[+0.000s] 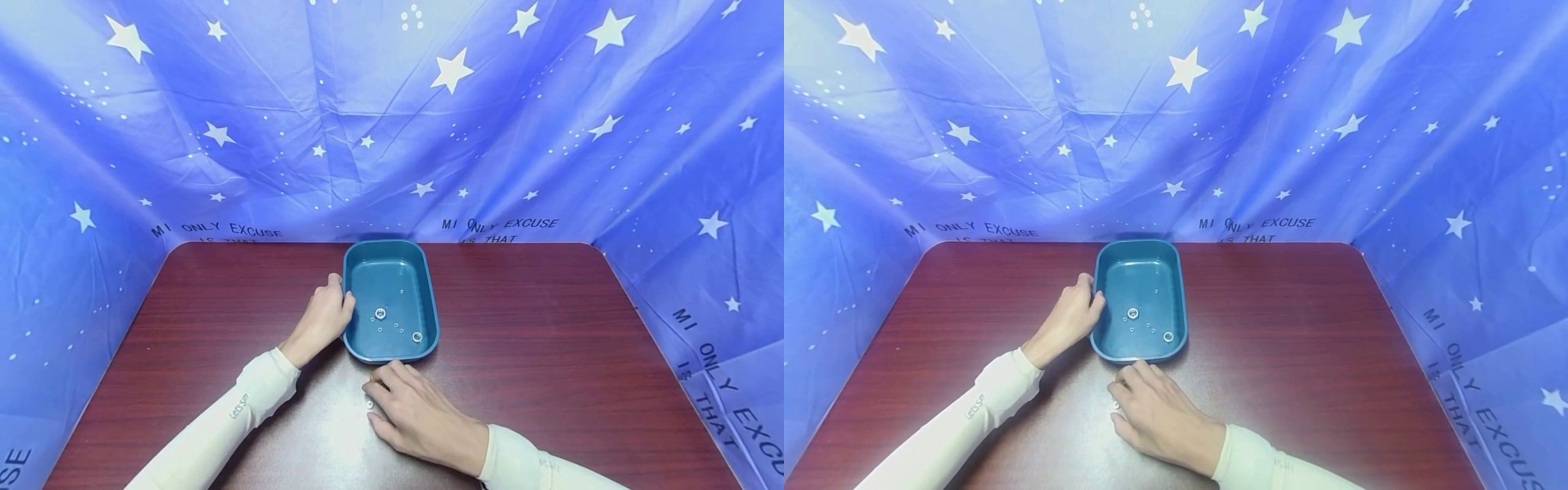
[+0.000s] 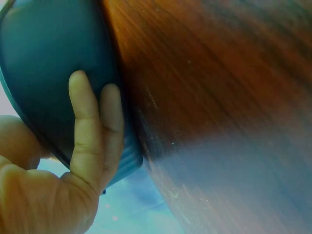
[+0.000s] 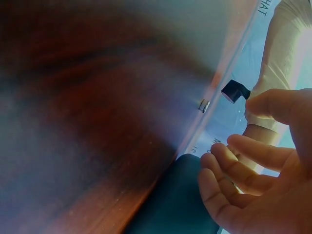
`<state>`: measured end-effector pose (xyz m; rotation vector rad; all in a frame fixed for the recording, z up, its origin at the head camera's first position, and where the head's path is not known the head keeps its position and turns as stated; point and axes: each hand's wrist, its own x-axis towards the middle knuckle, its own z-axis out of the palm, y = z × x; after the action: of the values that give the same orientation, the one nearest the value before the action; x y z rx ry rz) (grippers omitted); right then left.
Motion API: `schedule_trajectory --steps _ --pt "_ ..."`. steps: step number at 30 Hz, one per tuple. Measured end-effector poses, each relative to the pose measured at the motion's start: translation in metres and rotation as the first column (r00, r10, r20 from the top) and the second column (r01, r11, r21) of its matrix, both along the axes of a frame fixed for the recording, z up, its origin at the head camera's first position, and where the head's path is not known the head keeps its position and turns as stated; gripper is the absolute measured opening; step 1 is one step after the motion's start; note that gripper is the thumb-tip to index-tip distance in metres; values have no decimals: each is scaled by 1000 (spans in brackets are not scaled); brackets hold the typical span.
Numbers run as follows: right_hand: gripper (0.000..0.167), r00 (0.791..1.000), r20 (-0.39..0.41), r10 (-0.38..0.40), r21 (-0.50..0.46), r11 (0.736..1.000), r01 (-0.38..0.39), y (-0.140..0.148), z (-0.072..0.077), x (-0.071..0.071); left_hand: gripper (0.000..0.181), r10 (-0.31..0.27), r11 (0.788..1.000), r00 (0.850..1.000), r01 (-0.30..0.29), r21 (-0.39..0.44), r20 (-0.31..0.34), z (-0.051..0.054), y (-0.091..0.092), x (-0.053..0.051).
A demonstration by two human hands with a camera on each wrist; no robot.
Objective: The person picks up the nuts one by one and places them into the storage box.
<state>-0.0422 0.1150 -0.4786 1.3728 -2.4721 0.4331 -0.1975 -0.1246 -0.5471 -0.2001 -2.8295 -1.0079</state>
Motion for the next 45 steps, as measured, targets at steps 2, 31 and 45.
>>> schedule_trajectory --steps 2,31,45 --pt "28 1000 -2 -2 11 1000 2 0 0 0 20 -3 1000 1000 3 2 -3 1 0 0" --pt "22 996 -80 -28 212 976 44 -5 -1 3 20 -2 1000 1000 1 6 23 0 0 -1" --pt "6 992 -122 -6 216 976 32 -8 3 5 24 0 1000 1000 0 -2 12 0 0 -1"
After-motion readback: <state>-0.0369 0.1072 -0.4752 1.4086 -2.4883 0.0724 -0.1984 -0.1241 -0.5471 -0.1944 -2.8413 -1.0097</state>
